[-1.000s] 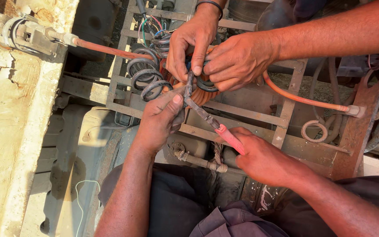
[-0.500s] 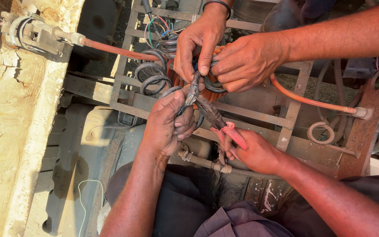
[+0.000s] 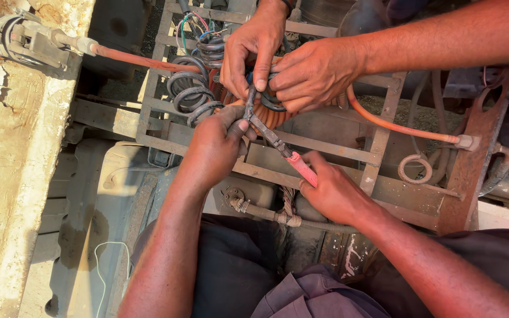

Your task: The person strips the outer insulation from a black cable using pliers and a screwdriver while another person holds the cable steady. The person then twists the exposed inner wires together.

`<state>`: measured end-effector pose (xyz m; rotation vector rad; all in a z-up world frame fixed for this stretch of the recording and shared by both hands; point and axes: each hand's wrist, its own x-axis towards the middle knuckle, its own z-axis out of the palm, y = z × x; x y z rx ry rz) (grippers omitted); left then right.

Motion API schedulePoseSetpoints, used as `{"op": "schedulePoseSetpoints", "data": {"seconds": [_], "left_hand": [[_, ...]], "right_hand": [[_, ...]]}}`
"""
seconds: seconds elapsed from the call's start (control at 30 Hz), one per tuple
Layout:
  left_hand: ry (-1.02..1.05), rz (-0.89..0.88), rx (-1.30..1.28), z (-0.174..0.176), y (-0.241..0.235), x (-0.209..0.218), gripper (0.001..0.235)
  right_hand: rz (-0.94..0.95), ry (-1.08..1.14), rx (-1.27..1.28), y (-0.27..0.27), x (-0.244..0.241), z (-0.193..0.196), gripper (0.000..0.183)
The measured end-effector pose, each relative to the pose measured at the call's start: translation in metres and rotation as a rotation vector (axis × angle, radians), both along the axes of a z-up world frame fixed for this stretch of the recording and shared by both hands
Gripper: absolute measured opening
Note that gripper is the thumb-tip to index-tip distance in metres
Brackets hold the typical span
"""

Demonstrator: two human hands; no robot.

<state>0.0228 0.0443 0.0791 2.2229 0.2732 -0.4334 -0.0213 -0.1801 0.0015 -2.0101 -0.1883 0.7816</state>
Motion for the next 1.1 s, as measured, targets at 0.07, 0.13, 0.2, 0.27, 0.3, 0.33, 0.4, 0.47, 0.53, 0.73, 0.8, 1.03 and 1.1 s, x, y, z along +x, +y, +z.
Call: {"op": "schedulePoseSetpoints", "data": {"seconds": [0.07,0.13,0.2,0.27,0.3,0.33,0.4,0.47,0.53,0.73,0.8,1.03,1.1], "left_hand": [[-0.112,-0.081,0.076,0.001,-0.007,-0.003,0.03],[-0.31,-0.218,0.173,0.004,-0.011,-0.004,0.038],[-0.059,-0.166,0.302,0.006,-0.014,-0.003,0.054],[0.076,-0.15,0.389,0.007,-0.013,0.0,0.064],[0.088,-0.164,0.416,0.007,-0.013,0.001,0.066],[0.1,-0.178,0.444,0.007,-0.013,0.001,0.068],[0.174,-0.152,0.488,0.005,-0.015,0.003,0.069],[0.226,-0.099,0.487,0.003,-0.018,-0.001,0.066],[0.245,-0.024,0.442,0.0,-0.019,-0.003,0.06],[0.131,0.178,0.373,-0.009,-0.026,-0.014,0.051],[0.146,0.214,0.39,-0.009,-0.026,-0.017,0.049],[0.052,0.109,0.434,-0.006,-0.018,-0.01,0.051],[-0.149,0.0,0.43,-0.009,-0.009,-0.005,0.059]], "right_hand": [[0.038,0.026,-0.064,0.001,-0.002,0.0,0.029],[0.034,0.015,-0.092,-0.001,-0.002,0.002,0.034],[0.078,-0.022,-0.041,-0.006,-0.003,0.003,0.039],[0.103,-0.073,-0.016,-0.008,-0.001,0.002,0.042],[0.103,-0.102,-0.011,-0.007,0.001,0.0,0.042],[0.102,-0.131,-0.007,-0.006,0.002,-0.002,0.043],[0.11,-0.083,-0.079,-0.003,0.004,-0.008,0.036],[0.08,-0.121,-0.087,-0.001,0.0,-0.016,0.03],[0.007,-0.256,-0.03,0.004,-0.002,-0.025,0.024],[-0.017,-0.305,-0.128,0.016,-0.003,-0.042,0.027],[-0.027,-0.316,-0.18,0.021,-0.005,-0.042,0.026],[-0.055,-0.184,-0.112,0.031,-0.011,-0.039,0.03],[-0.045,-0.126,0.025,0.035,-0.017,-0.039,0.028]]}}
